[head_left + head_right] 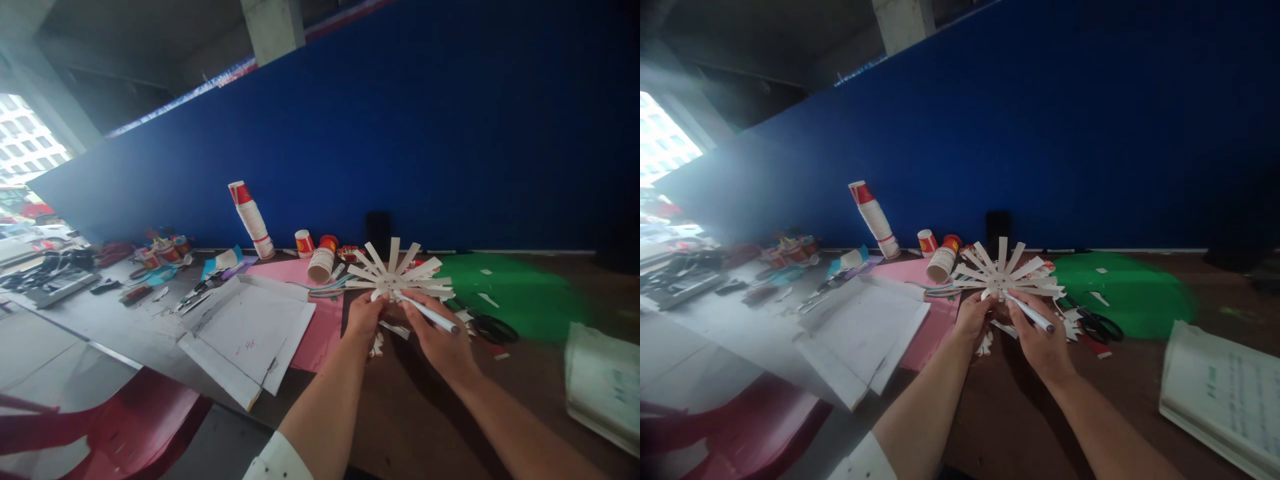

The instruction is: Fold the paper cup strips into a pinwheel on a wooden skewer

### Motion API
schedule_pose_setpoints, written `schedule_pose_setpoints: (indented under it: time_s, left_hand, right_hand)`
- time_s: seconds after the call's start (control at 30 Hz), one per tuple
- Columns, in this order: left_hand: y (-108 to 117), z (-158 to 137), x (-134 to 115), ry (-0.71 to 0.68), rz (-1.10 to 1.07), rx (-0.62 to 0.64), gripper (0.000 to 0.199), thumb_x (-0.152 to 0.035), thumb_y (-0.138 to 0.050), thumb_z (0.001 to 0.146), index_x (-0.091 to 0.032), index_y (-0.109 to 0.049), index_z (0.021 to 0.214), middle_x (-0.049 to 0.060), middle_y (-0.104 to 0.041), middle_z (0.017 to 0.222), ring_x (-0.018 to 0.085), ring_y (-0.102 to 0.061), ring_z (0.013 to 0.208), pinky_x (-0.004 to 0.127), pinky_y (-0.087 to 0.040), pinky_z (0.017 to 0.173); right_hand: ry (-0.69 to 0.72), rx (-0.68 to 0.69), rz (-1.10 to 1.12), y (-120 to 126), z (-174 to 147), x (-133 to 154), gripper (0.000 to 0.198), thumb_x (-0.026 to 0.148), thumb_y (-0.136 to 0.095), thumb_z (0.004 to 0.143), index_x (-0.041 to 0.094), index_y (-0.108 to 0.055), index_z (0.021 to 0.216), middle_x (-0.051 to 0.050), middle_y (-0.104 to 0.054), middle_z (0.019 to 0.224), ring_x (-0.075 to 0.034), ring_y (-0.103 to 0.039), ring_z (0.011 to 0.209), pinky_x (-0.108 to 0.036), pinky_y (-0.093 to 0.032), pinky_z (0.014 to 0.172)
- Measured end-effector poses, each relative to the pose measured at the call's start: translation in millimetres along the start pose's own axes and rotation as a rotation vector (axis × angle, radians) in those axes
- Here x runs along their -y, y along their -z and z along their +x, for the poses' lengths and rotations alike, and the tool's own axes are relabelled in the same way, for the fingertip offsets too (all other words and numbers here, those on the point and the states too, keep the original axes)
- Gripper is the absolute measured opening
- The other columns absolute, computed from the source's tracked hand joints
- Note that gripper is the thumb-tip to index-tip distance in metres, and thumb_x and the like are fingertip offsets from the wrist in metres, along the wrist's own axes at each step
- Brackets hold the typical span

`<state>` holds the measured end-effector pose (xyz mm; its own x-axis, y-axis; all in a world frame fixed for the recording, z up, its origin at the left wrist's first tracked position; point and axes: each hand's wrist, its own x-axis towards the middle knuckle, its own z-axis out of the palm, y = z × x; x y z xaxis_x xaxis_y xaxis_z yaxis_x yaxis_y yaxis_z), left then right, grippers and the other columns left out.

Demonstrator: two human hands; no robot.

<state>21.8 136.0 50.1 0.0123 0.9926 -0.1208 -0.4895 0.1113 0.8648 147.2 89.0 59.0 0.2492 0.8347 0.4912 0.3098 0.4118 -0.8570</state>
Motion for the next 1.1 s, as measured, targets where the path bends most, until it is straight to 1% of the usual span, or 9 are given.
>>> schedule_pose_setpoints:
  time_s: [0.23, 0.5, 0.67, 0.8, 0.97, 1.1]
  left_hand:
    - [0.7, -1.1, 0.0, 0.01, 0.004, 0.002, 0.041, -0.036, -0.091, 0.052, -0.012, -0.071, 0.079, 0.002, -0.064, 0.069, 0.01, -0.052, 0.058, 0.023, -0.039, 0.058]
    - [0.0, -1.4, -0.7, 0.018, 0.007, -0.01, 0.039, -0.036, -0.092, 0.053, -0.013, -0.069, 0.074, -0.002, -0.058, 0.062, 0.009, -0.049, 0.055, 0.023, -0.038, 0.058]
    - [-2.7, -3.9, -4.3, 0.026, -0.004, -0.011, 0.036, -0.034, -0.091, 0.054, -0.013, -0.069, 0.074, -0.001, -0.06, 0.063, 0.01, -0.049, 0.056, 0.024, -0.04, 0.059]
    - [-4.3, -5.0, -6.2, 0.029, -0.018, -0.019, 0.034, -0.031, -0.091, 0.054, -0.013, -0.07, 0.073, -0.001, -0.059, 0.06, 0.009, -0.048, 0.053, 0.024, -0.039, 0.057]
    - [-4.6, -5.1, -6.1, 0.035, -0.03, -0.037, 0.031, -0.027, -0.09, 0.054, -0.012, -0.071, 0.073, -0.001, -0.061, 0.062, 0.008, -0.048, 0.052, 0.022, -0.038, 0.054]
    - [-5.8, -5.5, -7.5, 0.05, -0.042, -0.065, 0.028, -0.024, -0.09, 0.055, -0.012, -0.071, 0.072, -0.001, -0.06, 0.06, 0.008, -0.049, 0.053, 0.021, -0.038, 0.052]
  right_hand:
    - [0.061, -0.015, -0.029, -0.8, 0.8, -1.9, 0.03, 0.047, -0.065, 0.087, 0.023, -0.076, 0.102, -0.007, -0.079, 0.106, -0.025, -0.073, 0.101, -0.039, -0.059, 0.089]
    - [0.066, -0.013, -0.029, -0.5, 1.2, -2.2, 0.029, 0.047, -0.064, 0.087, 0.023, -0.075, 0.101, -0.007, -0.079, 0.105, -0.025, -0.073, 0.1, -0.039, -0.059, 0.089]
    - [0.062, -0.01, -0.029, -0.3, 1.0, -2.7, 0.03, 0.047, -0.065, 0.087, 0.023, -0.075, 0.102, -0.008, -0.079, 0.105, -0.025, -0.074, 0.1, -0.039, -0.06, 0.088]
    - [0.072, -0.004, -0.028, 0.0, 0.8, -2.0, 0.03, 0.046, -0.065, 0.088, 0.023, -0.075, 0.103, -0.008, -0.079, 0.106, -0.025, -0.074, 0.1, -0.039, -0.06, 0.088]
    - [0.068, 0.0, -0.055, 0.8, 1.1, -0.4, 0.029, 0.044, -0.064, 0.088, 0.022, -0.075, 0.103, -0.008, -0.079, 0.105, -0.025, -0.074, 0.098, -0.039, -0.06, 0.087]
    - [0.091, -0.012, -0.06, 1.7, 1.0, 1.3, 0.028, 0.043, -0.064, 0.089, 0.022, -0.075, 0.104, -0.007, -0.079, 0.105, -0.024, -0.074, 0.099, -0.038, -0.059, 0.089]
